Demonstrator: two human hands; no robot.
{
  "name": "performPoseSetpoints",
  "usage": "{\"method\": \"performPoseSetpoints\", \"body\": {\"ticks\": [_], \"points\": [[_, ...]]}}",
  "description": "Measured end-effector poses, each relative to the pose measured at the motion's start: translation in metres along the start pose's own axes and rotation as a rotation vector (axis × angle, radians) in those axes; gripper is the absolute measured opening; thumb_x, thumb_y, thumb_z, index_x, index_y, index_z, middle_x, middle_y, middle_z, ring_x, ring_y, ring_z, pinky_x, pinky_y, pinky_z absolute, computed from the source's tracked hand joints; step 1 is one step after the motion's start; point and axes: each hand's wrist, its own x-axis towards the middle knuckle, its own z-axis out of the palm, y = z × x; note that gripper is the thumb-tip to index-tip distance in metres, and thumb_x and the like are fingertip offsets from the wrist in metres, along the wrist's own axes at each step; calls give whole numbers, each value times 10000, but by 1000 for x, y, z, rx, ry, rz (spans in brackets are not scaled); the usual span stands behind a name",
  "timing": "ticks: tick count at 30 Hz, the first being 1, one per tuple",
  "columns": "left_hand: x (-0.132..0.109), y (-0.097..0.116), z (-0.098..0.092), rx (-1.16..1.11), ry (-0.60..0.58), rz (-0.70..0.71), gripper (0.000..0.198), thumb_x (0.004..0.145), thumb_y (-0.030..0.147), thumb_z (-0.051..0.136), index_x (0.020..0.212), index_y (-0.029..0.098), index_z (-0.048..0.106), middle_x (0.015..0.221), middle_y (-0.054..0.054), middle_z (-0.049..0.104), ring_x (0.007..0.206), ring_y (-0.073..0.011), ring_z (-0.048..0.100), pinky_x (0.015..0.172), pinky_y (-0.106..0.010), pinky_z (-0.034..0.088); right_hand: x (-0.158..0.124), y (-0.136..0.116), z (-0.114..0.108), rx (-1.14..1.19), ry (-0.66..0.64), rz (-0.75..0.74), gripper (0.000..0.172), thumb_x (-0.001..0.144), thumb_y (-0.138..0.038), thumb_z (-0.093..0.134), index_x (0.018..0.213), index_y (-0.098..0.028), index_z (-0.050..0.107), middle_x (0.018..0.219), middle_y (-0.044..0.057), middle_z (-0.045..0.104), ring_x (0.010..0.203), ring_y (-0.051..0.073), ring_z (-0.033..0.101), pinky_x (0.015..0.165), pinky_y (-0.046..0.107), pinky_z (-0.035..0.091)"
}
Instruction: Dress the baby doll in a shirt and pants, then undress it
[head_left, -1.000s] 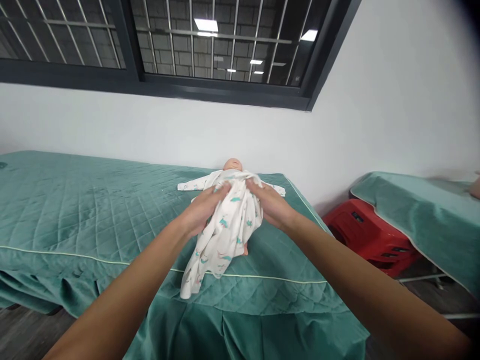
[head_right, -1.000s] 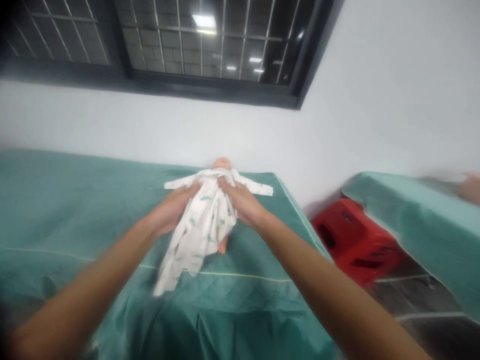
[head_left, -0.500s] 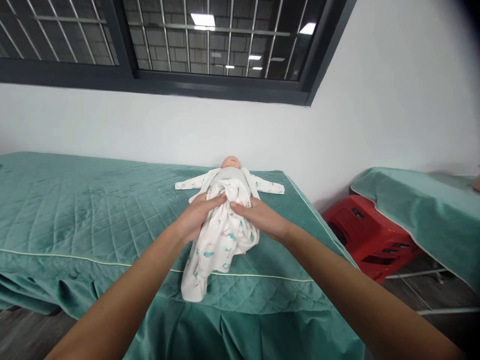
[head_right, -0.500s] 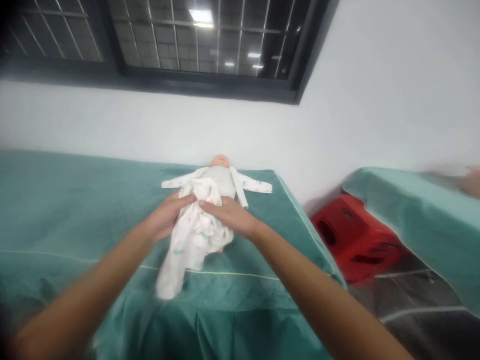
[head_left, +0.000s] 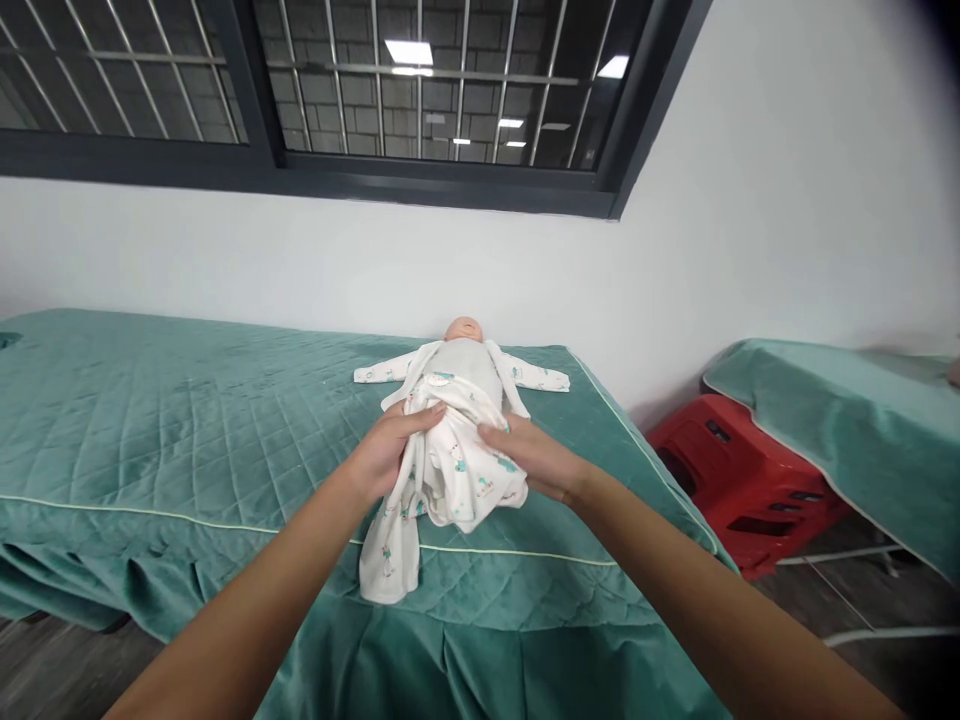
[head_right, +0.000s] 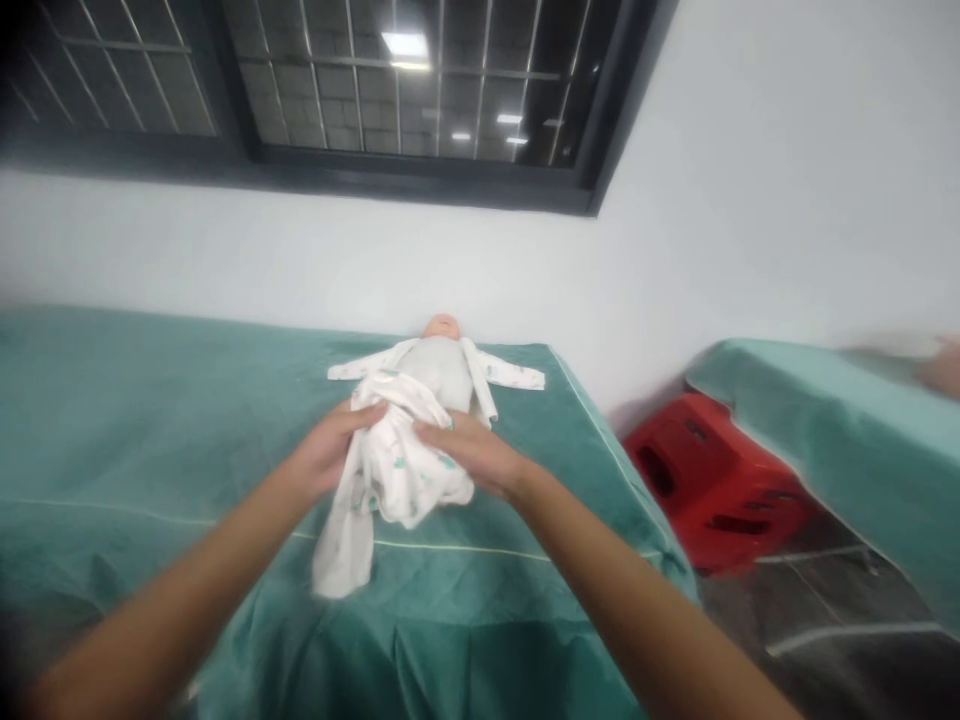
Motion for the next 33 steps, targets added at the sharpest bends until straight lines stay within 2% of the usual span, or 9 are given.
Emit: {"method": "performPoseSetpoints", "body": {"ticks": [2, 3, 8, 12, 16, 19, 25, 29, 33], "points": [[3, -3, -1, -35, 2, -11, 479, 750, 280, 777, 1183, 119, 653, 973, -122, 750, 876, -278, 728, 835, -374, 584, -1, 6, 4, -81, -82, 35, 495, 719, -463, 801, 1100, -159, 711, 1012, 84, 752, 916, 234, 701, 843, 348, 539], [4, -5, -1, -49, 4, -24, 473, 755, 292, 772, 1181, 124, 652, 956, -115, 751, 873, -277, 729, 833, -374, 585, 0, 9, 6, -103, -71, 39, 480, 723, -461, 797, 1084, -157, 717, 1005, 83, 753, 917, 237, 701, 853, 356, 536], [-3, -9, 0, 11, 0, -107, 445, 768, 349, 773, 1139, 123, 677, 987, -127, 750, 860, -249, 727, 794, -333, 578, 9, 18, 7, 46, 154, -123, 446, 770, -467, 753, 1109, -182, 698, 1021, 67, 753, 945, 232, 695, 906, 367, 521], [-9, -3, -3, 203, -144, -270, 530, 671, 263, 855, 1149, 106, 686, 1050, -147, 743, 909, -251, 716, 810, -320, 559, 9, 15, 3, 224, 206, -184, 437, 780, -411, 746, 1154, -198, 671, 1027, 64, 755, 951, 236, 700, 887, 364, 534], [-2, 0, -5, 152, -73, -155, 499, 710, 262, 825, 1162, 106, 684, 1032, -146, 748, 903, -255, 719, 825, -324, 559, 6, 16, 2, 274, 280, -149, 450, 764, -386, 749, 1163, -195, 671, 1011, 68, 760, 944, 257, 707, 867, 378, 546], [6, -3, -5, 23, -38, -73, 462, 771, 304, 770, 1188, 131, 670, 1031, -134, 747, 919, -261, 720, 870, -342, 554, 4, 25, 4, 252, 237, -156, 433, 766, -363, 749, 1163, -203, 682, 1005, 67, 761, 965, 266, 701, 863, 386, 551], [6, -13, -2, -45, -65, -153, 422, 806, 354, 728, 1157, 126, 668, 1000, -137, 744, 913, -259, 714, 849, -355, 558, -5, 38, 7, 262, 216, -111, 456, 810, -415, 713, 1216, -215, 657, 1062, 76, 751, 937, 262, 710, 823, 385, 571], [7, -10, 0, 255, 5, -251, 372, 776, 379, 746, 1034, 116, 694, 910, -118, 750, 840, -241, 703, 778, -330, 542, -13, 46, 2, 248, 229, -91, 451, 824, -418, 704, 1218, -204, 654, 1127, 80, 734, 973, 253, 705, 866, 378, 561], [18, -14, -1, 731, -15, -195, 286, 755, 418, 726, 847, 150, 692, 824, -63, 740, 924, -273, 669, 801, -326, 499, -18, 71, -9, 157, 321, -31, 447, 753, -396, 766, 1151, -207, 692, 1012, 72, 763, 932, 271, 715, 866, 407, 558]]}}
